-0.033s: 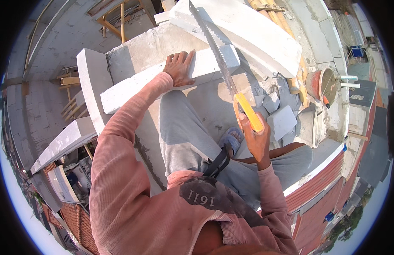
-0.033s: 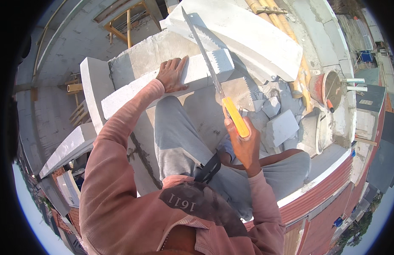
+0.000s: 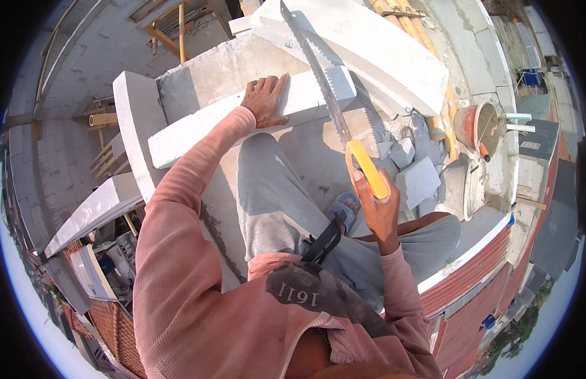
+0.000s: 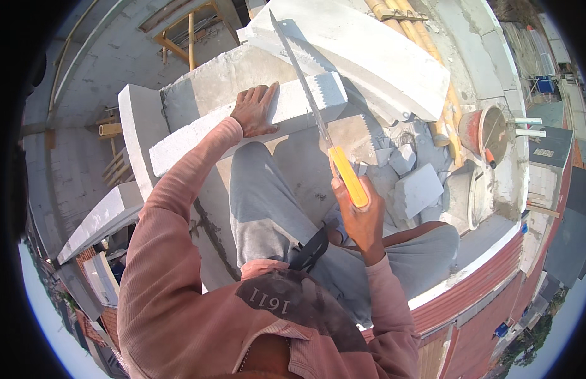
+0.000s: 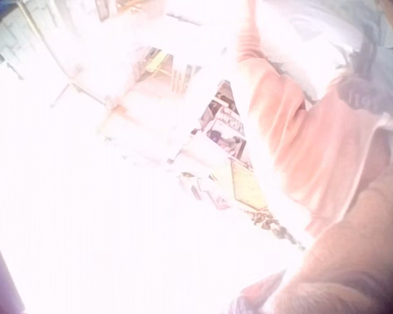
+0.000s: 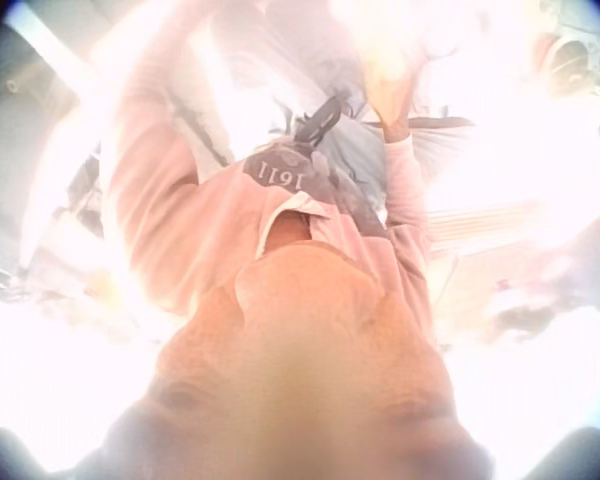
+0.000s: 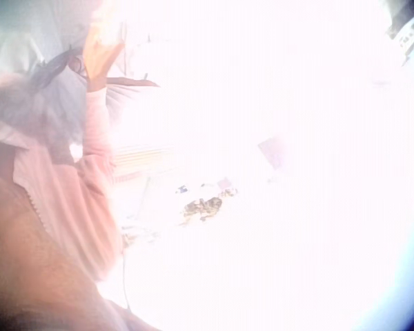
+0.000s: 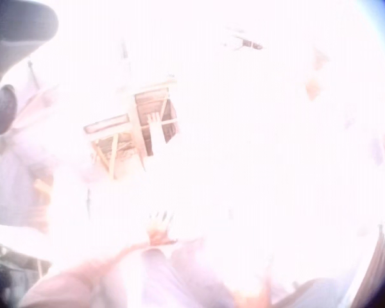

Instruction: The person uses a saw to cut a lightweight brick and then applies mortar from a bucket to glue it onto a wall.

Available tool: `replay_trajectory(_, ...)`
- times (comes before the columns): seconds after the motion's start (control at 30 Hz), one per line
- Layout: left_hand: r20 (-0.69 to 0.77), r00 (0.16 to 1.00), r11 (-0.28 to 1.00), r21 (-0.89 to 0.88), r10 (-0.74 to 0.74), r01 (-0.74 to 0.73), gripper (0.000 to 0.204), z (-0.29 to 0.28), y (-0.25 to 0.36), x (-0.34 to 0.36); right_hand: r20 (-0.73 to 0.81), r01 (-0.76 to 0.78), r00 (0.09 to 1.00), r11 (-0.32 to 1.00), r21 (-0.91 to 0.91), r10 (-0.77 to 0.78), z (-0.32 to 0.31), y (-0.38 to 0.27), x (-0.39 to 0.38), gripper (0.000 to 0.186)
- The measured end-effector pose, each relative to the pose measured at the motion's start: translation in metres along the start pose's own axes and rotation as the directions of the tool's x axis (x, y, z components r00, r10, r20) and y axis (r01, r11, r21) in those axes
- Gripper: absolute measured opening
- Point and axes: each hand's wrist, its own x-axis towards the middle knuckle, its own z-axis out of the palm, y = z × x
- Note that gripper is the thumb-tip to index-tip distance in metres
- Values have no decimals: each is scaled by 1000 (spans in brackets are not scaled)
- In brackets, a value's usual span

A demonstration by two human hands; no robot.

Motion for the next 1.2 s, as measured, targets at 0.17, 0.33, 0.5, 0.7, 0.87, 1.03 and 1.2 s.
replay_trajectory(0.17, 32, 997, 997, 12, -72, 72, 121, 2, -21, 8, -2, 22, 1000, 999, -47, -22, -15, 0, -24, 32)
replay_trajectory(0.33, 109, 984, 989, 63, -138, 132, 129, -7, -12, 32, 48, -4, 999, 991, -130, 10, -52, 24, -42, 28)
replay_trajectory(0.5, 131, 965, 974, 22, -225, 224, 129, -7, -11, 26, 131, -118, 985, 993, 24, 114, -55, 16, -38, 25)
replay_trajectory(0.7, 113, 967, 973, 43, -229, 226, 130, -5, -20, 40, 186, -298, 941, 953, 62, 282, -67, 4, -55, 25)
replay_trajectory(0.87, 91, 971, 975, 31, -222, 220, 129, -4, -24, 39, 171, -280, 945, 960, -9, 277, -72, -14, -74, 27)
replay_trajectory(1.03, 117, 972, 978, -8, -204, 207, 129, -10, -25, 37, 140, -304, 938, 946, -113, 318, -72, -20, -117, 31)
replay_trajectory(1.2, 111, 973, 979, -2, -203, 205, 126, -11, -21, 38, 70, -351, 928, 920, -173, 367, -64, -24, -135, 33)
